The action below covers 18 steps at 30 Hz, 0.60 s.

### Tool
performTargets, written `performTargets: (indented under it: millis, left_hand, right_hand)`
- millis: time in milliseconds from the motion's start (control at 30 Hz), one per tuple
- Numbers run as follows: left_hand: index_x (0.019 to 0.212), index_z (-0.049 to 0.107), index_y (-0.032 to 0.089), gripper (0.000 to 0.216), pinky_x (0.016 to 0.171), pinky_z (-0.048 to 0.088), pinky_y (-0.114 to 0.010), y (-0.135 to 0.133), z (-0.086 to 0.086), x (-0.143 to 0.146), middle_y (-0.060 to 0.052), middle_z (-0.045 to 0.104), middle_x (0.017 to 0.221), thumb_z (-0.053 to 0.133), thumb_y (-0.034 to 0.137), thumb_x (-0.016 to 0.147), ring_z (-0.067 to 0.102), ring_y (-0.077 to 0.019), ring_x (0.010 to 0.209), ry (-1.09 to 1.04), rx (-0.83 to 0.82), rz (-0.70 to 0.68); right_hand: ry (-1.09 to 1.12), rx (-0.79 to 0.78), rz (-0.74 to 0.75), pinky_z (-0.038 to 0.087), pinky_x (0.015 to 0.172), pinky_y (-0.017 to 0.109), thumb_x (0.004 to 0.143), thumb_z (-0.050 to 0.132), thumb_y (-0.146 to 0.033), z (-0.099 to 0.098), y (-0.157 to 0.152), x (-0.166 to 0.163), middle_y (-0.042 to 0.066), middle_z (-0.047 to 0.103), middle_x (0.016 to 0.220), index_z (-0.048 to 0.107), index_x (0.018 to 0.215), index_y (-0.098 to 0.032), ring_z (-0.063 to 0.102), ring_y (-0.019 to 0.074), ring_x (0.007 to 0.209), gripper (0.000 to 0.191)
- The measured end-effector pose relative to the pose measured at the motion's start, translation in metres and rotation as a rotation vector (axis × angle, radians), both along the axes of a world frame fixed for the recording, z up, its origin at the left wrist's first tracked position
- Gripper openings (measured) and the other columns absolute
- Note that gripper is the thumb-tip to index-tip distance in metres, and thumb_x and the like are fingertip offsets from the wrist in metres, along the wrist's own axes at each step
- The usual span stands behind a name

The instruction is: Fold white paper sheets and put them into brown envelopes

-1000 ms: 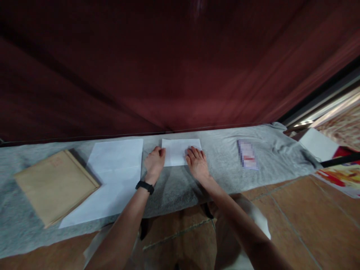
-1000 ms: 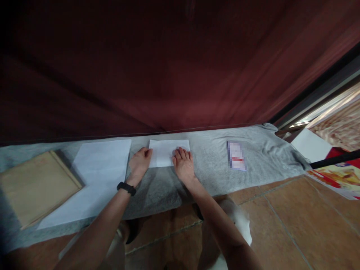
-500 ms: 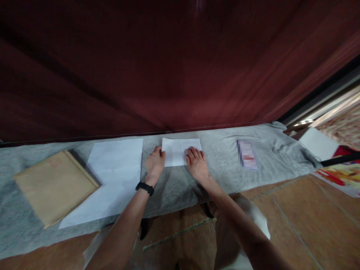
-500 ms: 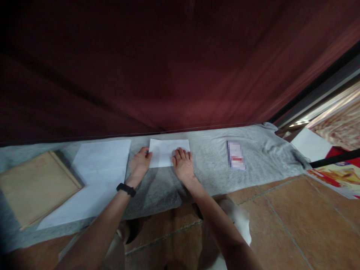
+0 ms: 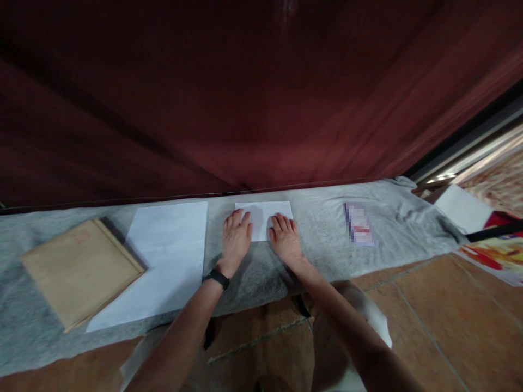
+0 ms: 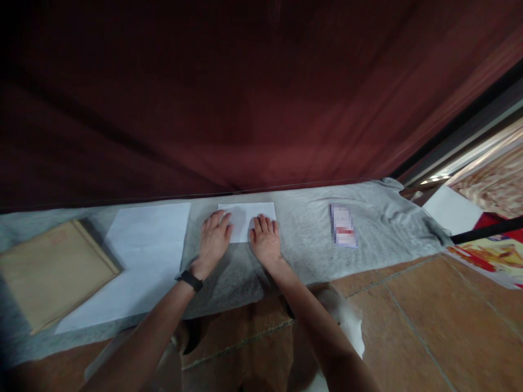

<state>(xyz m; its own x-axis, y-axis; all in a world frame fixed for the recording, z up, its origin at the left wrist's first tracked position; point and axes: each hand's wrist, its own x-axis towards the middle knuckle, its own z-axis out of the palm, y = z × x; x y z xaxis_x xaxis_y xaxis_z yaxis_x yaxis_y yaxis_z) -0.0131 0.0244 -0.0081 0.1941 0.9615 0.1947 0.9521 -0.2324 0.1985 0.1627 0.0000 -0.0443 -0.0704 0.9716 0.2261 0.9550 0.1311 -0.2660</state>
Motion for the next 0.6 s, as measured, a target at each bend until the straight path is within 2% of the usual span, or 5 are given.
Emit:
performTargets:
  millis: [67, 100, 300, 467, 600]
  left_hand:
    - [0.149, 0.053, 0.02, 0.048, 0.125, 0.027, -0.047, -0.004, -0.009, 0.007, -0.01, 0.042, 0.164, 0.039, 0.031, 0.104, 0.032, -0.0297, 0.154, -0.008, 0.011, -0.121]
    - [0.15, 0.053, 0.021, 0.048, 0.127, 0.024, -0.049, -0.005, -0.013, 0.01, -0.009, 0.039, 0.166, 0.039, 0.032, 0.105, 0.028, -0.0296, 0.156, -0.009, 0.003, -0.14]
    - [0.158, 0.044, 0.025, 0.054, 0.128, 0.02, -0.052, -0.009, -0.025, 0.016, -0.008, 0.034, 0.169, 0.035, 0.03, 0.104, 0.022, -0.0282, 0.159, 0.023, -0.092, -0.091]
    - [0.161, 0.038, 0.016, 0.061, 0.13, 0.015, -0.053, -0.009, -0.03, 0.015, -0.012, 0.032, 0.169, 0.037, 0.022, 0.101, 0.017, -0.0287, 0.16, 0.045, -0.147, -0.11]
    - [0.161, 0.037, 0.017, 0.062, 0.131, 0.012, -0.054, -0.011, -0.032, 0.014, -0.011, 0.032, 0.169, 0.038, 0.019, 0.099, 0.016, -0.0287, 0.16, 0.041, -0.151, -0.136]
  right_hand:
    - [0.003, 0.007, -0.004, 0.027, 0.123, 0.053, 0.106, 0.042, -0.028, -0.001, 0.0, -0.001, 0.016, 0.049, 0.158, 0.052, 0.15, -0.014, 0.044, 0.032, 0.145, 0.047]
    - [0.008, 0.007, -0.006, 0.028, 0.123, 0.053, 0.106, 0.042, -0.028, -0.001, 0.0, -0.001, 0.016, 0.049, 0.158, 0.053, 0.149, -0.013, 0.044, 0.032, 0.145, 0.047]
    - [0.108, -0.003, 0.004, 0.032, 0.123, 0.049, 0.108, 0.037, -0.03, 0.006, 0.009, -0.009, 0.015, 0.044, 0.162, 0.051, 0.151, -0.012, 0.04, 0.0283, 0.15, 0.049]
    - [0.167, -0.016, 0.225, 0.034, 0.125, 0.042, 0.111, 0.032, -0.035, 0.01, 0.021, -0.033, 0.008, 0.042, 0.164, 0.047, 0.156, -0.02, 0.038, 0.021, 0.153, 0.05]
    - [0.104, -0.04, 0.248, 0.032, 0.126, 0.043, 0.111, 0.032, -0.038, 0.005, 0.032, -0.044, 0.007, 0.046, 0.162, 0.048, 0.155, -0.021, 0.039, 0.0201, 0.152, 0.05]
